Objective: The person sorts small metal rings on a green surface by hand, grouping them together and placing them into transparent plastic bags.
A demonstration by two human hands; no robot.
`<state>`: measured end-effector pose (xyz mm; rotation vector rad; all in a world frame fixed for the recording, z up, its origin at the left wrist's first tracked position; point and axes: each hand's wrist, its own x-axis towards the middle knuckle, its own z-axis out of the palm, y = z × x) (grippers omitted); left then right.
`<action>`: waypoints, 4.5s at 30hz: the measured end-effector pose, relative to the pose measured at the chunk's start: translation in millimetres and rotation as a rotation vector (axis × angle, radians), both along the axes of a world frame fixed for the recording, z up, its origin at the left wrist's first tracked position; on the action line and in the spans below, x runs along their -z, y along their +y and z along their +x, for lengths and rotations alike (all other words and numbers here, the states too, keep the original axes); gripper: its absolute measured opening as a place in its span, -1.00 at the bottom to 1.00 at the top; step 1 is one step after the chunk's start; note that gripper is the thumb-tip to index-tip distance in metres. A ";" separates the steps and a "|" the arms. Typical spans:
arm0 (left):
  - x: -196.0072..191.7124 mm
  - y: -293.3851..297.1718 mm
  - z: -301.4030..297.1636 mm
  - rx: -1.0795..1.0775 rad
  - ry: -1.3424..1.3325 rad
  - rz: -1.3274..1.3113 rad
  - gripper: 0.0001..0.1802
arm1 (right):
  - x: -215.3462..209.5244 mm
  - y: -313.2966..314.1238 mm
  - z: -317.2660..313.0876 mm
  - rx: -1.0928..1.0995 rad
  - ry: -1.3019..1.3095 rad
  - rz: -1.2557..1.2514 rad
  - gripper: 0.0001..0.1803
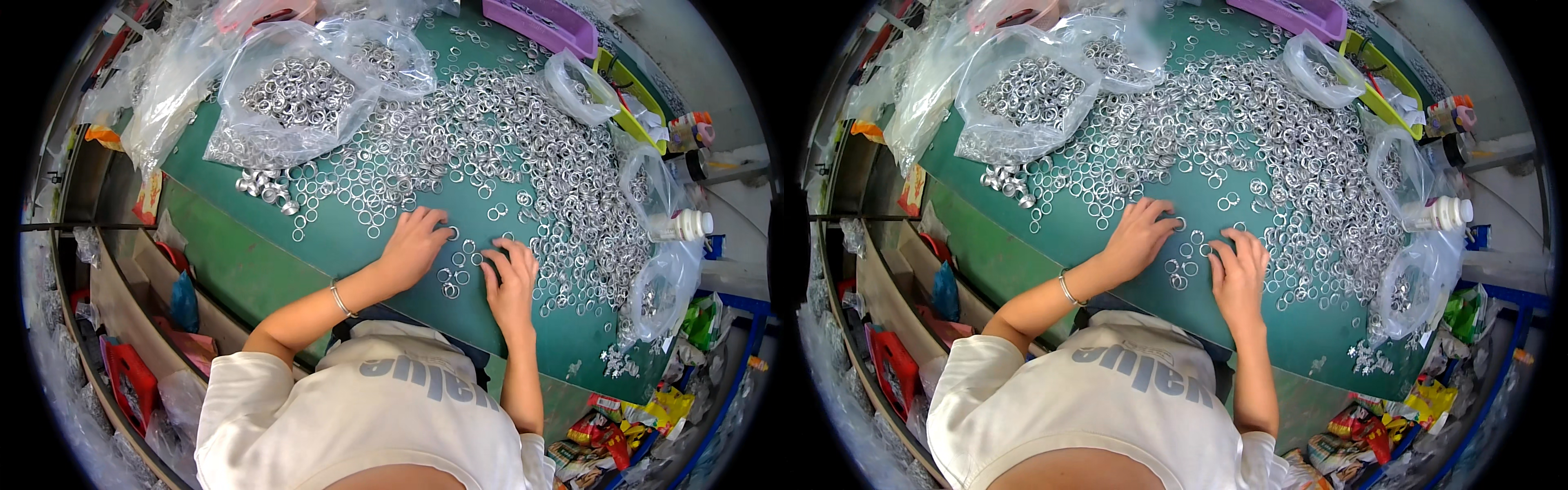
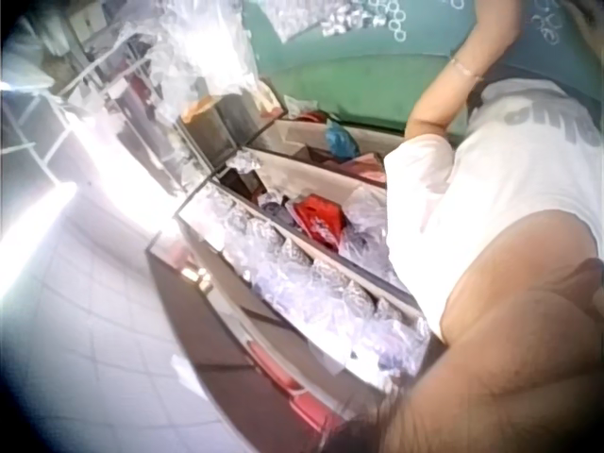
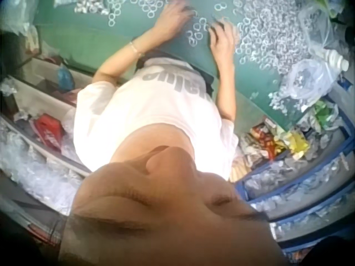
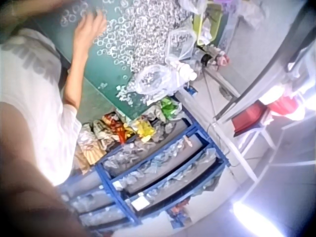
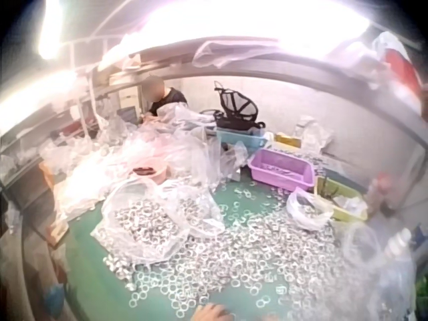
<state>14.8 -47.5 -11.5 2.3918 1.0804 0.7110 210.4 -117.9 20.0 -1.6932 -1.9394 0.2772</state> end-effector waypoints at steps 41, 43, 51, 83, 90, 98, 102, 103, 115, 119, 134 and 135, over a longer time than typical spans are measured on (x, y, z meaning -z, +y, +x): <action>-10.7 -27.7 -30.6 -0.116 -0.051 -0.010 -0.61 | 10.9 46.4 -41.6 -0.067 0.149 -0.023 -0.74; -11.8 -30.5 -24.8 -0.113 -0.023 -0.018 -0.60 | 8.8 51.0 -38.3 -0.078 0.023 0.063 -0.66; -4.8 -20.9 -42.0 -0.268 0.028 -0.007 -0.50 | 7.3 27.1 -42.6 -0.213 -0.067 -0.092 -0.67; 4.5 -69.1 -14.0 0.053 -0.191 -0.127 -0.73 | 0.6 11.1 -6.8 -0.108 -0.032 -0.037 -0.61; 1.8 -53.5 -12.0 -0.082 -0.169 -0.045 -0.62 | 2.5 -25.0 -0.9 -0.059 0.082 -0.055 -0.63; 2.9 -13.5 -22.2 -0.176 0.085 0.107 -0.57 | 2.9 -21.2 -4.8 -0.072 -0.067 -0.040 -0.66; -2.3 -12.9 -31.0 -0.313 0.074 0.111 -0.57 | 1.3 -18.4 -1.7 -0.025 -0.023 -0.026 -0.66; -4.9 -16.0 -24.6 -0.296 0.067 0.131 -0.55 | -5.1 -12.6 -9.1 -0.094 -0.022 -0.055 -0.62; -2.2 -74.8 -4.4 0.365 -0.174 -0.360 -0.31 | 4.2 -51.6 6.8 -0.055 0.051 -0.105 -0.70; -8.7 -73.1 8.8 0.428 -0.103 -0.257 -0.43 | 3.5 -42.8 5.7 0.082 -0.039 -0.069 -0.66; 2.1 -75.2 7.8 0.423 -0.125 -0.213 -0.56 | 44.8 19.4 -37.7 0.200 0.160 -0.048 -0.39; 1.5 -75.0 7.9 0.416 -0.146 -0.239 -0.57 | 39.4 28.8 -42.8 0.127 0.233 -0.045 -0.43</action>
